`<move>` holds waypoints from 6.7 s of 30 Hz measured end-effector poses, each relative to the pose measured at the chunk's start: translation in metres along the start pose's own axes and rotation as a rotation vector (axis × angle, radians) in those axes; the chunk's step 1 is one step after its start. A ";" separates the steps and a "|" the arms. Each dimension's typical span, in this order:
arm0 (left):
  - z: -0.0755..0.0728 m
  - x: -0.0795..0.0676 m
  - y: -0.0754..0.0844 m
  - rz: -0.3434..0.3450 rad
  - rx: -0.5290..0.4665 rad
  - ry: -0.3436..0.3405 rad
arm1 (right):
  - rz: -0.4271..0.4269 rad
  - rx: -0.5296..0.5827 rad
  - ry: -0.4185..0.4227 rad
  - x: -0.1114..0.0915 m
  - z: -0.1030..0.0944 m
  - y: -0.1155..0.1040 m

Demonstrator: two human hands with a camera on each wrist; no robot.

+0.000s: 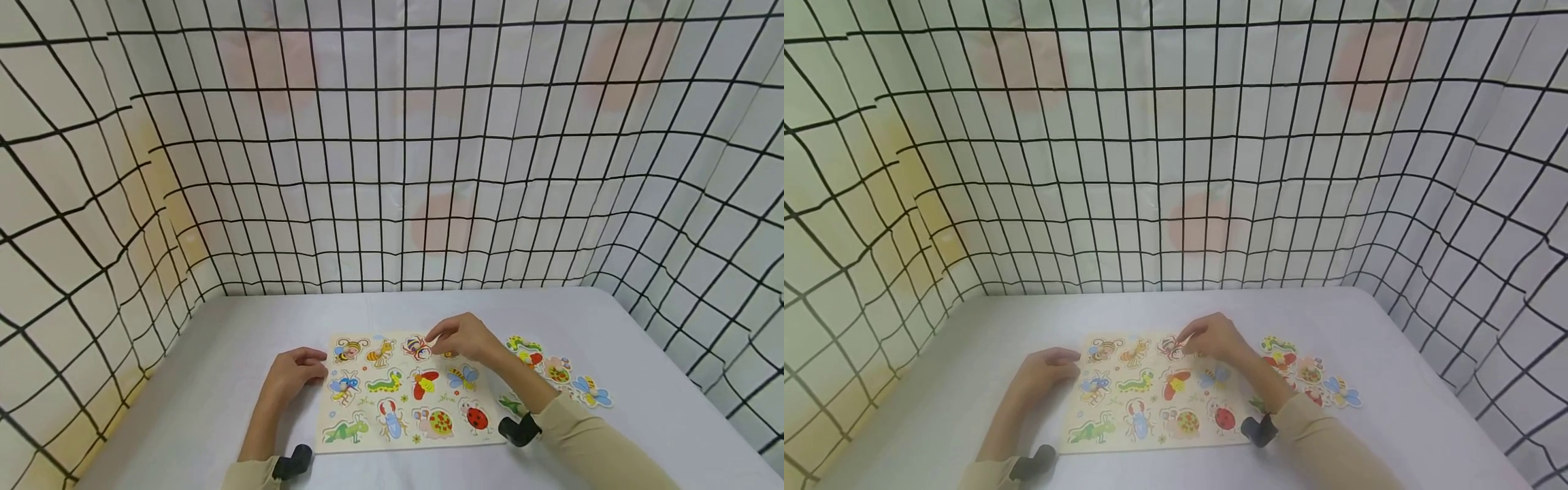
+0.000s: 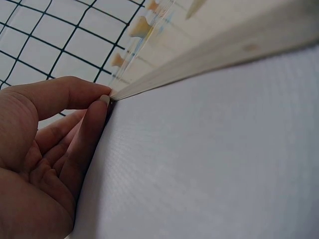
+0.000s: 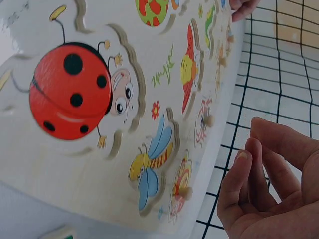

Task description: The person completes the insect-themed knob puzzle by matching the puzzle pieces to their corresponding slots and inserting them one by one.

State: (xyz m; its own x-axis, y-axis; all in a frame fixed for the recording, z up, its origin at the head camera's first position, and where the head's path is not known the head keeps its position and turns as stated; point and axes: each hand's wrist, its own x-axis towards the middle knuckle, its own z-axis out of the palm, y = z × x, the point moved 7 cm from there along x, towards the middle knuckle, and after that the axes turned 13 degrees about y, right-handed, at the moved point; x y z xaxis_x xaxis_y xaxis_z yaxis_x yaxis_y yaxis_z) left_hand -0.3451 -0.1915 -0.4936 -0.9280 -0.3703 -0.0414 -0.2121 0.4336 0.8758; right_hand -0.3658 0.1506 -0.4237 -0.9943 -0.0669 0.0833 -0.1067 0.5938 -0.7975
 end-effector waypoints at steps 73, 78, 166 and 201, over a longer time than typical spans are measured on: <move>0.000 -0.005 0.005 0.006 -0.035 0.008 | 0.321 -0.115 0.200 -0.005 -0.128 0.140; 0.002 -0.004 0.003 0.004 -0.039 0.007 | 0.312 -0.105 0.196 -0.007 -0.127 0.144; 0.000 -0.004 0.005 0.014 -0.020 0.012 | 0.176 -0.152 0.076 -0.002 -0.099 0.096; 0.000 -0.005 0.007 0.014 -0.013 0.023 | 0.021 -0.111 -0.031 0.000 -0.024 0.044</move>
State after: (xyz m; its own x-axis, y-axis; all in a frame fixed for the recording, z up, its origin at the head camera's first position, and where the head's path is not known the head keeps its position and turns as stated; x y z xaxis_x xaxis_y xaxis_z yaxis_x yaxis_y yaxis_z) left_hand -0.3422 -0.1868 -0.4877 -0.9235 -0.3832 -0.0176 -0.1945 0.4283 0.8825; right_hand -0.3702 0.1960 -0.4444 -0.9959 -0.0767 0.0472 -0.0868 0.6801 -0.7280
